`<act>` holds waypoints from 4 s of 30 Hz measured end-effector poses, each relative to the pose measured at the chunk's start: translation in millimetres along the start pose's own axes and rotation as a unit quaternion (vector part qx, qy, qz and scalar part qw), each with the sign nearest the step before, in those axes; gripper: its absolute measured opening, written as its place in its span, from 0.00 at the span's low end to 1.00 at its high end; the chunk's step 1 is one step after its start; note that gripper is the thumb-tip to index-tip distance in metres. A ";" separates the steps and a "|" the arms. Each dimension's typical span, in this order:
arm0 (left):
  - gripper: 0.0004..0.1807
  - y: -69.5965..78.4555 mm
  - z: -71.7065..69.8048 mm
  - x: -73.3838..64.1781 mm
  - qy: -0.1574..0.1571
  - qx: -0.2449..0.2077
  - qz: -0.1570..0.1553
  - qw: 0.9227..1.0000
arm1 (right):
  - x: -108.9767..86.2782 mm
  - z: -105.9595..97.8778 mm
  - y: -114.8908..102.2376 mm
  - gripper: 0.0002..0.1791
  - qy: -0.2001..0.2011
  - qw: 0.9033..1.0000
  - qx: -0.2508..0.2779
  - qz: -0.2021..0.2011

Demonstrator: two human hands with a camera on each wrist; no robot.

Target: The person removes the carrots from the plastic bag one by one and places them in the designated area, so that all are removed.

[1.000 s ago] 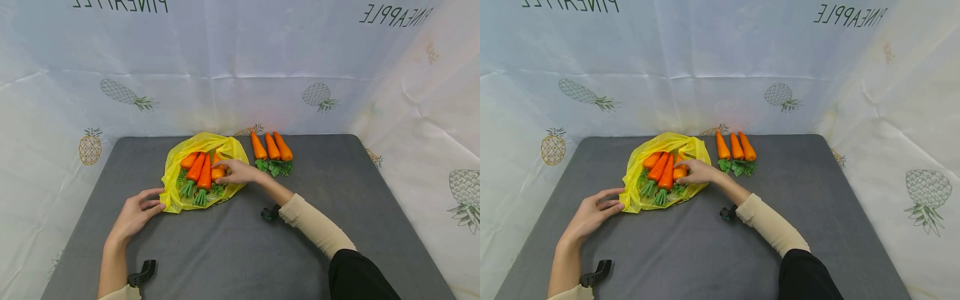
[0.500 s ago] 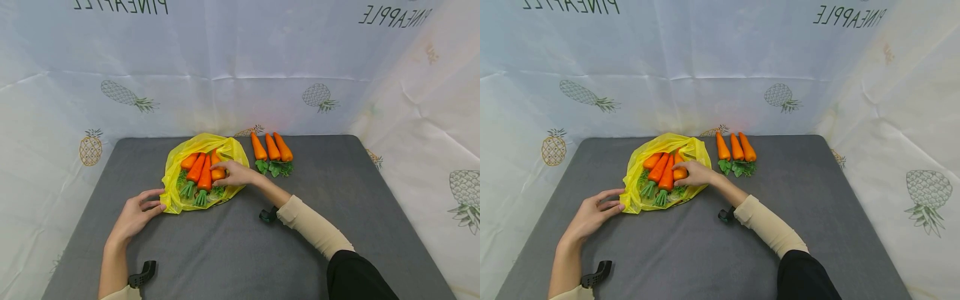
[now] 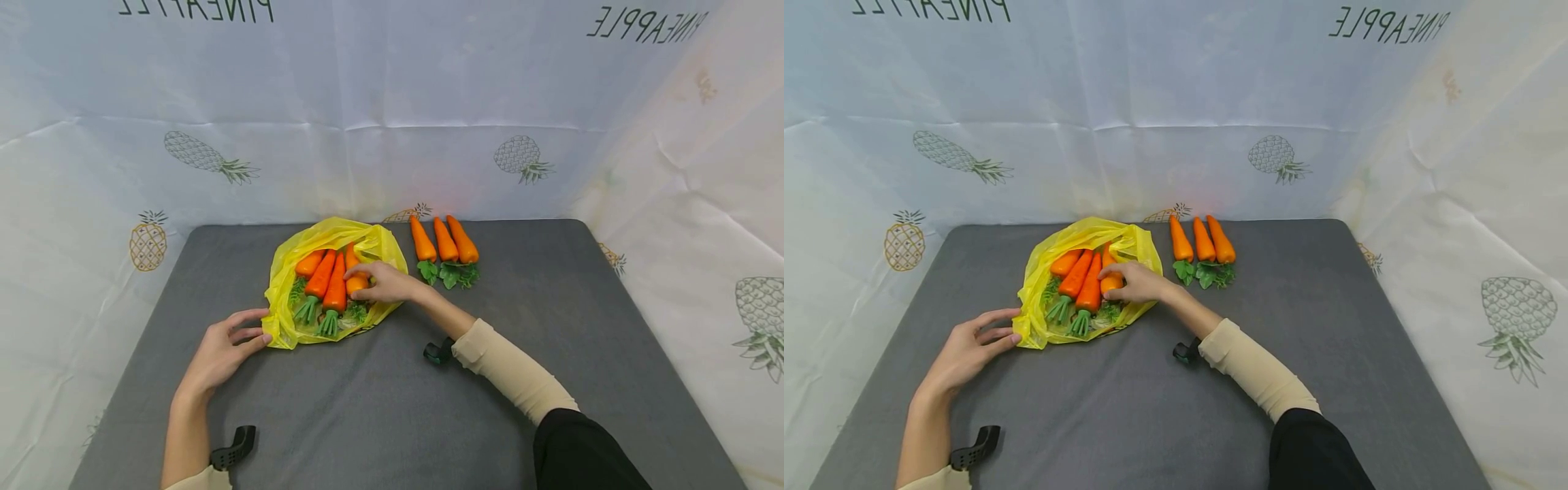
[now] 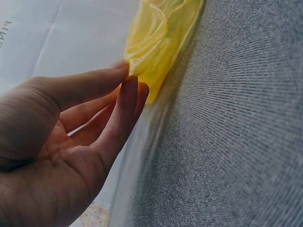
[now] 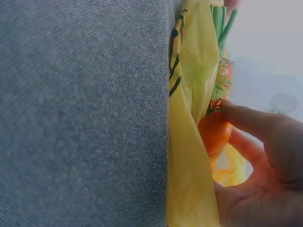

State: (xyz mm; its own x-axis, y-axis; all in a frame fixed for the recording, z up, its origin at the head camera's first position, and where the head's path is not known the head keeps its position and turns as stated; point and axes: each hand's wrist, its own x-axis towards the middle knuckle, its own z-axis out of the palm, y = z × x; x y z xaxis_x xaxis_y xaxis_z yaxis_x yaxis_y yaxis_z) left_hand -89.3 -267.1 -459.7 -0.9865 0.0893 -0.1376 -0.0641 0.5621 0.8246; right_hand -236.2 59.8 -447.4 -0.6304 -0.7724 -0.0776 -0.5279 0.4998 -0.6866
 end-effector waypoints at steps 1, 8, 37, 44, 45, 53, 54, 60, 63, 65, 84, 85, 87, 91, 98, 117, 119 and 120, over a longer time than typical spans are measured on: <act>0.30 -0.2 -0.3 -0.1 0.000 0.000 -0.001 1.000 | 0.3 0.1 -0.6 0.24 0.001 1.000 -0.003 -0.002; 0.30 0.5 -0.5 -0.6 -0.003 0.000 -0.004 1.000 | 0.8 2.0 -2.9 0.23 0.013 1.000 -0.007 0.007; 0.29 -0.6 -0.9 0.0 -0.001 -0.002 0.003 1.000 | -52.2 -31.5 -35.9 0.25 -0.064 0.980 0.186 -0.029; 0.29 -1.1 0.2 0.9 -0.003 0.001 0.003 1.000 | -69.8 -40.9 -41.5 0.24 -0.062 0.981 0.183 -0.031; 0.29 -1.0 0.2 1.0 -0.003 0.001 0.003 1.000 | -72.5 -42.4 -41.7 0.24 -0.060 0.981 0.182 -0.030; 0.30 -1.6 0.9 2.8 -0.004 0.003 -0.006 1.000 | -89.6 -54.6 -40.0 0.25 -0.026 0.987 0.159 -0.026; 0.30 -1.7 0.9 2.7 -0.004 0.003 -0.006 1.000 | -91.2 -56.3 -39.6 0.25 -0.022 0.987 0.158 -0.024; 0.30 -1.6 0.4 2.1 -0.002 0.005 -0.001 1.000 | -104.1 -67.9 -44.5 0.24 0.006 0.989 0.149 0.008; 0.29 -0.9 -0.7 1.6 -0.001 0.001 0.003 1.000 | -111.8 -76.1 -52.0 0.24 0.019 0.988 0.150 0.012; 0.29 -0.2 -1.2 1.2 -0.001 -0.002 0.005 1.000 | -117.2 -81.5 -55.0 0.25 0.026 0.988 0.155 0.010; 0.30 1.3 -1.6 -0.7 -0.012 -0.018 -0.007 1.000 | -157.0 -120.2 33.1 0.25 0.137 0.974 0.153 0.093; 0.30 1.8 -1.8 -0.8 -0.015 -0.019 -0.008 1.000 | -158.2 -121.2 37.9 0.25 0.141 0.972 0.157 0.101; 0.30 2.1 -2.2 -1.1 -0.019 -0.023 -0.010 1.000 | -160.4 -122.6 47.1 0.26 0.147 0.968 0.167 0.114; 0.30 1.9 -2.0 -1.2 -0.018 -0.026 -0.008 0.999 | -165.0 -125.1 60.6 0.26 0.154 0.964 0.179 0.125; 0.29 0.5 -0.6 -1.9 -0.009 -0.014 0.004 1.000 | -174.3 -130.5 77.6 0.27 0.158 0.960 0.182 0.142; 0.29 -1.1 0.5 -0.3 -0.010 -0.010 -0.004 1.000 | -182.6 -141.4 102.0 0.28 0.138 0.947 0.196 0.212; 0.29 -0.7 0.2 -0.3 -0.010 -0.010 -0.005 1.000 | -183.5 -142.4 98.3 0.27 0.134 0.946 0.199 0.217; 0.29 -0.5 0.0 -0.4 -0.010 -0.010 -0.004 1.000 | -183.9 -142.2 97.8 0.27 0.131 0.947 0.199 0.217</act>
State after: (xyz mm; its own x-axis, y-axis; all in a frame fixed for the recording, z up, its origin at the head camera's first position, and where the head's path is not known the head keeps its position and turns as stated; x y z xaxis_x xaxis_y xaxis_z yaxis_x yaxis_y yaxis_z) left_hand -88.9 -267.5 -460.1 -0.9827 0.1019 -0.1544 -0.0743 0.5467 0.8340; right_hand -252.9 306.4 -397.5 -0.8860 -0.3783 -0.2681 0.0359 0.5206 -0.8531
